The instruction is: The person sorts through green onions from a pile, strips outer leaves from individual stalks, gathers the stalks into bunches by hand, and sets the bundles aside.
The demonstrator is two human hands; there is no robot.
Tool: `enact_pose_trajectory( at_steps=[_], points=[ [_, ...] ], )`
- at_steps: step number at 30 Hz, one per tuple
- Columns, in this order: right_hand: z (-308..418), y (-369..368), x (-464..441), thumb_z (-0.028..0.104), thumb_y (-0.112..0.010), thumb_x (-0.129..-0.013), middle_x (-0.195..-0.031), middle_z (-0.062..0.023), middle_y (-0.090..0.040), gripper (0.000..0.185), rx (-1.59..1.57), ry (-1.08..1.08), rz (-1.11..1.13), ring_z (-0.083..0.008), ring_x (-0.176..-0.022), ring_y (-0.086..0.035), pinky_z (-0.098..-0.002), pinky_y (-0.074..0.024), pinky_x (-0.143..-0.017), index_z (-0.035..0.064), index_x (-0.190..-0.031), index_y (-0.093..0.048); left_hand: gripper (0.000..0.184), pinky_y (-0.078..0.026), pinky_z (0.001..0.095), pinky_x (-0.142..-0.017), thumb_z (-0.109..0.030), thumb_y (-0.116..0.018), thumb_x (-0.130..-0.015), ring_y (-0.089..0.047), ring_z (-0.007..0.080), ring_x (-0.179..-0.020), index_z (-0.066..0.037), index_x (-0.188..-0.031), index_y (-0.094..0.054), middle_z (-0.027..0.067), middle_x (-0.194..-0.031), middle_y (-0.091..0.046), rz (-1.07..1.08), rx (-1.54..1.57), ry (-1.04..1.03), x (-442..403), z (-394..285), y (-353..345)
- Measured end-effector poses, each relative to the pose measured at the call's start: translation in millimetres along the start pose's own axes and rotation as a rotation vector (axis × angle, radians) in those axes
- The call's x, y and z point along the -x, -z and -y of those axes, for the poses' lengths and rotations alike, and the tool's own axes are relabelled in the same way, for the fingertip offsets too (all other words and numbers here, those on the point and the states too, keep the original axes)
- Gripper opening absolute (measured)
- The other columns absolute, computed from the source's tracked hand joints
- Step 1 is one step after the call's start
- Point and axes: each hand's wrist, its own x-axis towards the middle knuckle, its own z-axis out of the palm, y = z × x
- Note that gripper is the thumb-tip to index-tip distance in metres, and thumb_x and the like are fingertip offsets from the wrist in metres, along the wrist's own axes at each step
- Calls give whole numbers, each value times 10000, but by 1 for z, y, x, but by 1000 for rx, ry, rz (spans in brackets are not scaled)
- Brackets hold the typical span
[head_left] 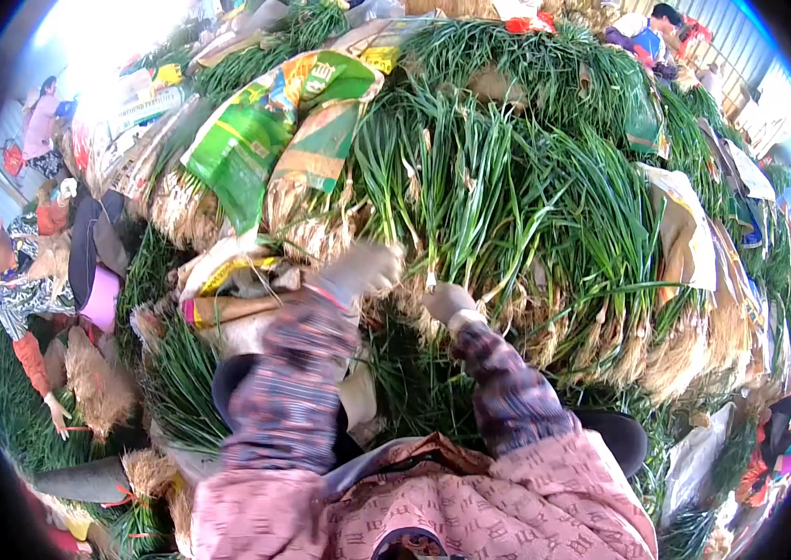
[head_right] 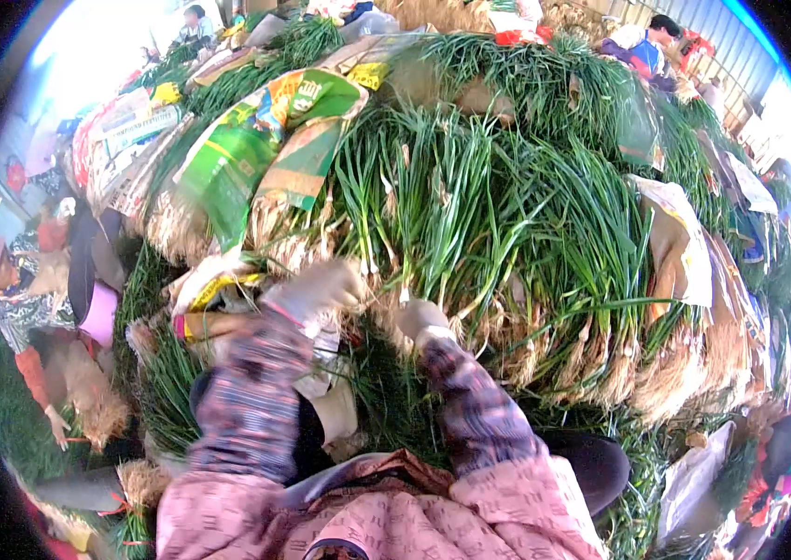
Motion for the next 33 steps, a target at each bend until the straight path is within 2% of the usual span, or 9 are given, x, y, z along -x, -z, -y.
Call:
enact_pose_trajectory(
  at_steps=[4,8,14,18,19,22,24,29,33],
  points=[
    [-23,-8,46,506,-526,-896,-733,-69,-654,529,-452,241,-166,-178,-673,-636,-306,-524,-676,-9,-960,-629,294,-516,334,-749,-215,-490,-919,-637,209,-788,8,-1076,-599,118,-832,-651,-103,770,602,-46,-49,-72],
    [-12,92,106,530,-495,-909,-772,-91,-641,553,27,184,386,-182,-718,-634,-320,-536,-703,5,-1032,-618,273,-495,287,-730,-212,-503,-921,-608,158,-777,18,-976,-641,95,-877,-660,-353,1292,514,-47,-45,-141],
    [-23,67,45,427,-413,-978,-740,-51,-605,437,-1192,428,61,-162,-723,-582,-305,-494,-729,38,-899,-595,256,-487,279,-558,-212,-498,-949,-599,144,-607,9,-984,-623,80,-847,-675,-42,1544,375,-23,-103,-115],
    [-21,47,34,487,-400,-962,-619,-64,-579,493,85,193,-774,-194,-524,-562,-324,-478,-543,57,-814,-589,309,-486,311,-610,-254,-527,-928,-610,172,-667,35,-1007,-601,112,-853,-668,-402,1532,552,-40,-96,-152],
    [-24,54,40,466,-414,-956,-611,-155,-589,507,141,125,-703,-310,-578,-613,-413,-472,-523,60,-699,-576,370,-485,350,-693,-275,-535,-915,-620,226,-727,69,-1048,-565,142,-869,-661,-474,1002,543,-40,-99,-150],
    [-55,67,33,365,-444,-967,-555,-37,-540,376,313,-26,-436,-132,-443,-510,-287,-419,-409,74,-752,-547,409,-470,368,-751,-282,-530,-915,-621,259,-788,87,-1092,-531,167,-899,-659,-324,586,620,-37,-106,-145],
    [-140,60,-15,246,-443,-970,-736,-64,-647,267,783,-218,-667,-81,-455,-477,-225,-410,-410,62,-806,-545,359,-448,326,-643,-291,-523,-911,-577,197,-669,38,-1051,-561,115,-780,-622,-429,841,572,-37,-102,-171],
    [-151,45,97,344,-460,-941,-1365,-173,-469,412,209,389,432,-276,-1284,-425,-429,-254,-1108,146,-1292,-541,218,-381,254,-529,-212,-503,-919,-460,106,-552,-7,-970,-554,25,-643,-500,-415,1227,473,-32,-104,-158],
    [-136,6,87,520,-664,-796,-1415,-198,-373,934,-768,404,217,-305,-1291,-376,-405,-332,-1070,65,-1460,-190,131,-421,255,-531,-136,-496,-912,-520,104,-573,-28,-958,-554,45,-690,-572,-494,1165,395,-37,-116,-148]
  ],
)
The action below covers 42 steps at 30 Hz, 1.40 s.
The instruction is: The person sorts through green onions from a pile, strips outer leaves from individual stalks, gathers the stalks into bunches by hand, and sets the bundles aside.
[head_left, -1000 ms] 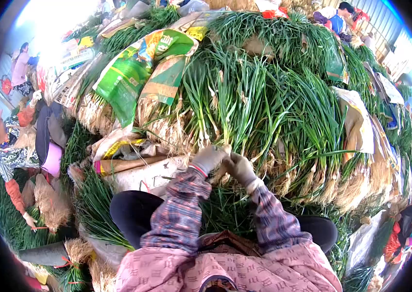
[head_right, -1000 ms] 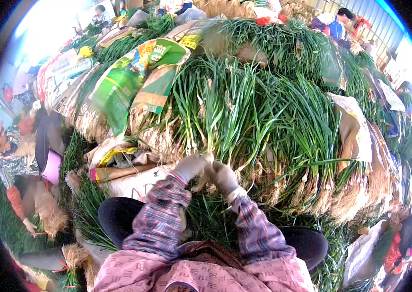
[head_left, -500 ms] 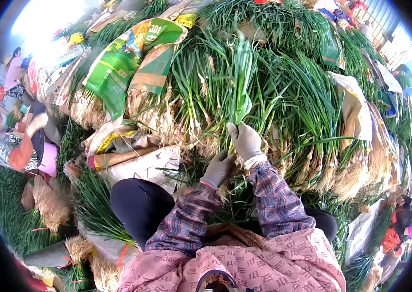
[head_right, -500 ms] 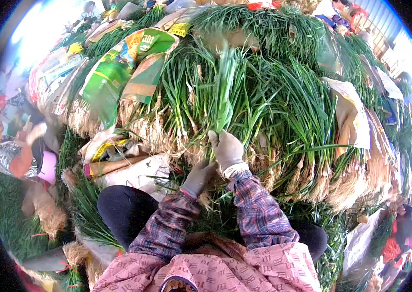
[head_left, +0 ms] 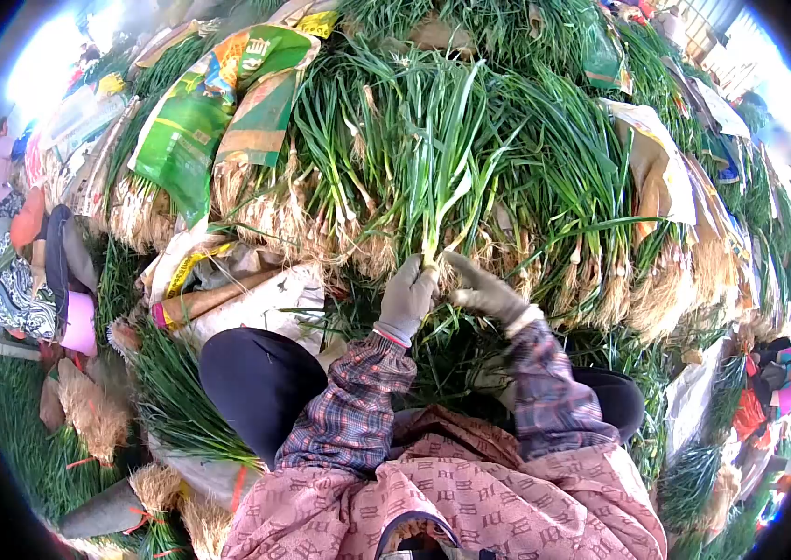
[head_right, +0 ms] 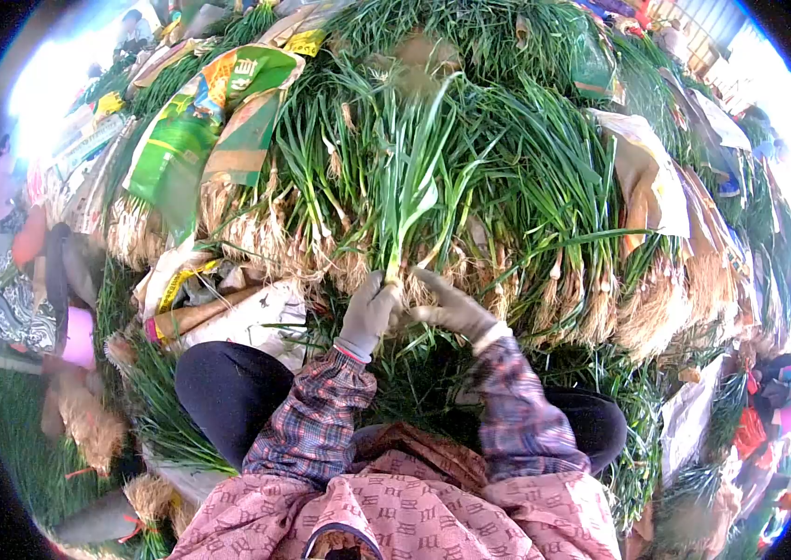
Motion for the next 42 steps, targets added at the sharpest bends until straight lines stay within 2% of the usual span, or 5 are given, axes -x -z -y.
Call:
enact_pose_trajectory(
  at_steps=[15,26,31,36,42],
  points=[
    [63,2,-9,394,-583,-898,-877,-44,-624,411,-463,78,-616,-136,-719,-559,-276,-461,-590,25,-1078,-574,175,-467,441,-557,-127,-591,-799,-599,334,-655,-97,-970,-573,136,-752,-588,-294,-971,-432,5,-18,-2],
    [14,62,-21,320,-409,-976,-586,37,-437,309,1790,-473,-795,-112,-476,-420,-226,-363,-392,100,-842,-580,272,-400,286,-476,-291,-511,-937,-472,119,-497,-28,-970,-569,0,-625,-538,215,337,307,6,33,1],
    [28,33,64,383,-401,-973,-710,-75,-583,370,-153,-477,-524,-147,-580,-565,-264,-468,-500,88,-932,-619,244,-242,230,-409,-316,-475,-951,-278,58,-432,-84,-934,-547,-82,-551,-312,519,936,323,5,20,11],
    [79,3,52,697,-347,-875,-1211,-219,-571,889,706,-694,-66,-305,-967,-616,-366,-523,-826,-87,-1283,-449,276,-221,231,-408,-357,-449,-959,-272,68,-414,-91,-951,-518,-71,-547,-328,580,927,343,2,22,9],
    [51,16,-43,468,-497,-925,-742,-38,-578,466,94,-12,-724,-128,-578,-547,-270,-493,-554,24,-1047,-569,352,-209,228,-401,-389,-370,-976,-283,79,-427,-74,-931,-522,-46,-546,-336,473,665,388,7,12,3]
  ],
)
